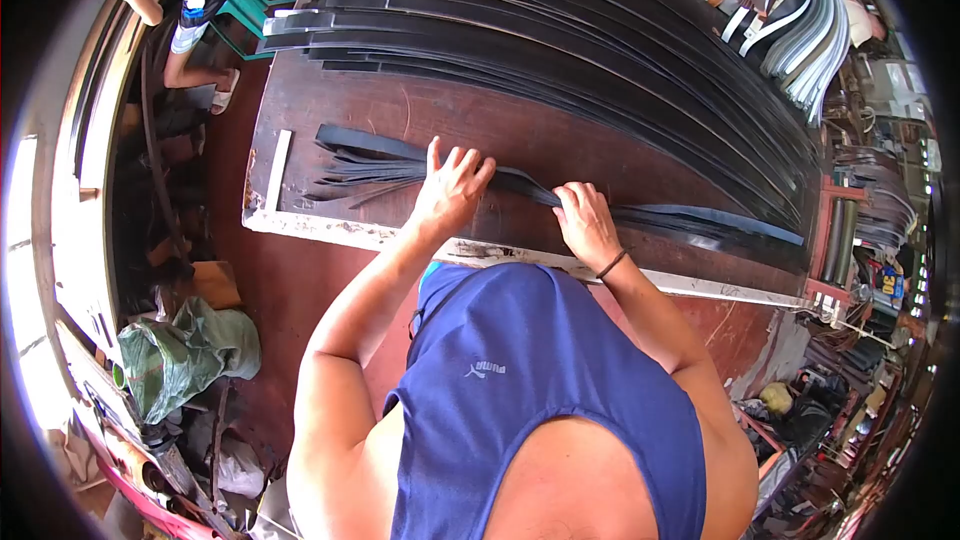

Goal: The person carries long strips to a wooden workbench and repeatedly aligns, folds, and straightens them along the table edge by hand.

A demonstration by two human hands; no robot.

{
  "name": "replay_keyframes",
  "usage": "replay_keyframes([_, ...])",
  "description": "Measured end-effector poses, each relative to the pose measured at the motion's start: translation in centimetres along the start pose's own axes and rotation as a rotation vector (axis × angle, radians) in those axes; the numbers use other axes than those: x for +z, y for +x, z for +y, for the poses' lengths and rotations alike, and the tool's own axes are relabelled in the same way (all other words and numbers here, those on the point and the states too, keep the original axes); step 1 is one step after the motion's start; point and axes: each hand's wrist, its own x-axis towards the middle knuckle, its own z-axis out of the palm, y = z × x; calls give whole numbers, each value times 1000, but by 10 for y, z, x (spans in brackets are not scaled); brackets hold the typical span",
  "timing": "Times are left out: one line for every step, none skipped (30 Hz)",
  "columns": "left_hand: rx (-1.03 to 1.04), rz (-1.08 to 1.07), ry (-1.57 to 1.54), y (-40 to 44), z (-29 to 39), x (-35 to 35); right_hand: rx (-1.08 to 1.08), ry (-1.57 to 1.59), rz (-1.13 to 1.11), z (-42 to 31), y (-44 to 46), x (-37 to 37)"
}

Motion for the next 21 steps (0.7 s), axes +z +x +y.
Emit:
replay_keyframes([13, -49, 16, -1, 0, 0, 16, 13, -6, 2, 0, 2])
replay_keyframes([-6, -37, -22, -5, 2, 2, 34, 28, -15, 2, -2, 2])
replay_keyframes([9, 56, -28, -12, 6, 5, 42, 51, 25, 1, -2, 1])
replay_keyframes([26, 149, -35, -20, 10, 8, 51, 74, 66, -2, 1, -1])
replay_keyframes([42, 241, -43, -27, 14, 11, 59, 96, 105, -3, 3, -4])
replay_keyframes([64, 178, -58, -35, 19, 14, 26, 108, 103, -3, 4, -6])
replay_keyframes([79, 102, -123, -42, 23, 21, -9, 121, 100, -3, 6, -8])
replay_keyframes([97, 82, -110, -46, 27, 27, -44, 134, 95, -4, 5, -9])
replay_keyframes([115, 66, -96, -45, 32, 27, -24, 133, 73, -4, 6, -10])
replay_keyframes([110, 139, -57, -41, 37, 27, -5, 131, 52, -5, 6, -9])
replay_keyframes([77, 154, -112, -36, 40, 26, 16, 130, 30, -7, 7, -10])
replay_keyframes([45, 170, -167, -30, 41, 23, 25, 138, 32, -9, 9, -12])
replay_keyframes([12, 187, -223, -24, 42, 20, 32, 147, 34, -8, 10, -11])
replay_keyframes([26, 202, -143, -20, 41, 15, 38, 156, 35, -8, 10, -10])
replay_keyframes([33, 171, -132, -21, 41, 17, 43, 164, 36, -7, 11, -10])
replay_keyframes([40, 142, -119, -22, 40, 21, 50, 168, 20, -8, 12, -11])
replay_keyframes([47, 113, -106, -22, 39, 24, 57, 173, 5, -8, 13, -13])
replay_keyframes([31, 122, -131, -25, 41, 25, 65, 178, -11, -8, 13, -14])
replay_keyframes([38, 138, -130, -27, 42, 25, 65, 184, -21, -8, 14, -16])
replay_keyframes([48, 153, -131, -29, 42, 24, 67, 191, -31, -8, 15, -17])
replay_keyframes([58, 165, -132, -31, 43, 24, 72, 198, -43, -8, 13, -18])
